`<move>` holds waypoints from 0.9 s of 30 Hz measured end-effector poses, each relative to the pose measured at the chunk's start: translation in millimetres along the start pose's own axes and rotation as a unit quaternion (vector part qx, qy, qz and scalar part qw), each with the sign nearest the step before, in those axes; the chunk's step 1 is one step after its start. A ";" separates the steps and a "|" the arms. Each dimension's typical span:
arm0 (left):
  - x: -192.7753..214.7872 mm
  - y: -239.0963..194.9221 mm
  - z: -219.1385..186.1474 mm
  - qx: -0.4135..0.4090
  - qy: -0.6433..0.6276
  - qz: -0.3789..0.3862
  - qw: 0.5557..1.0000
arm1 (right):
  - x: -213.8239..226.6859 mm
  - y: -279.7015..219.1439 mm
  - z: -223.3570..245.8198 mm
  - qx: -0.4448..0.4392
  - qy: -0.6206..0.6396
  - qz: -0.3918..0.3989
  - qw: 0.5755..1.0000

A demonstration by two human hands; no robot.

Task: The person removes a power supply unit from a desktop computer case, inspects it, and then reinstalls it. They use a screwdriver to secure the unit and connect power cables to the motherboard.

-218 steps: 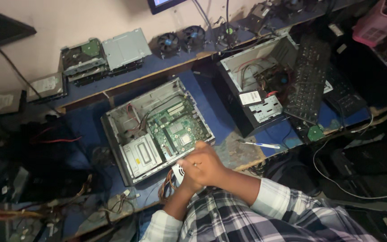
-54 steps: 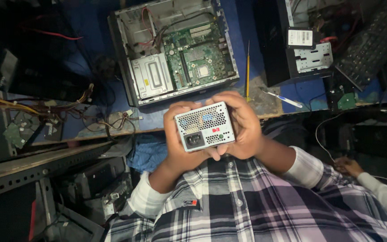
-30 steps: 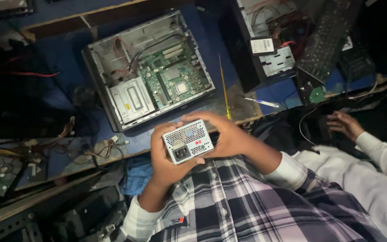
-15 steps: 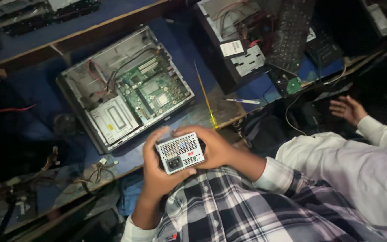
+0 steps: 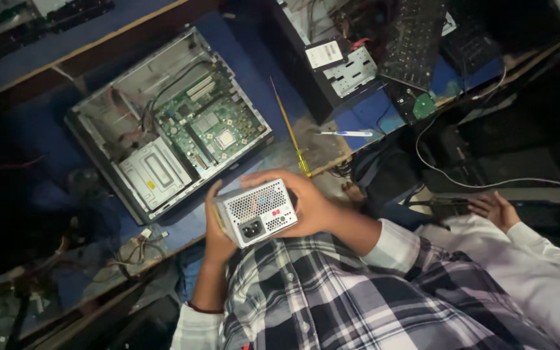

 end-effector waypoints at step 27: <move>25.5 -26.8 1.4 0.032 0.013 -0.083 0.996 | -10.8 7.4 -50.4 -0.132 0.072 0.038 0.988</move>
Point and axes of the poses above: each hand's wrist, its own y-axis towards the middle knuckle, its own x-axis out of the back of the hand, z = x × y, the point moved 10 cm from there along y, towards the middle knuckle, and after that the axes turned 2 degrees about x, right-handed, at the moved point
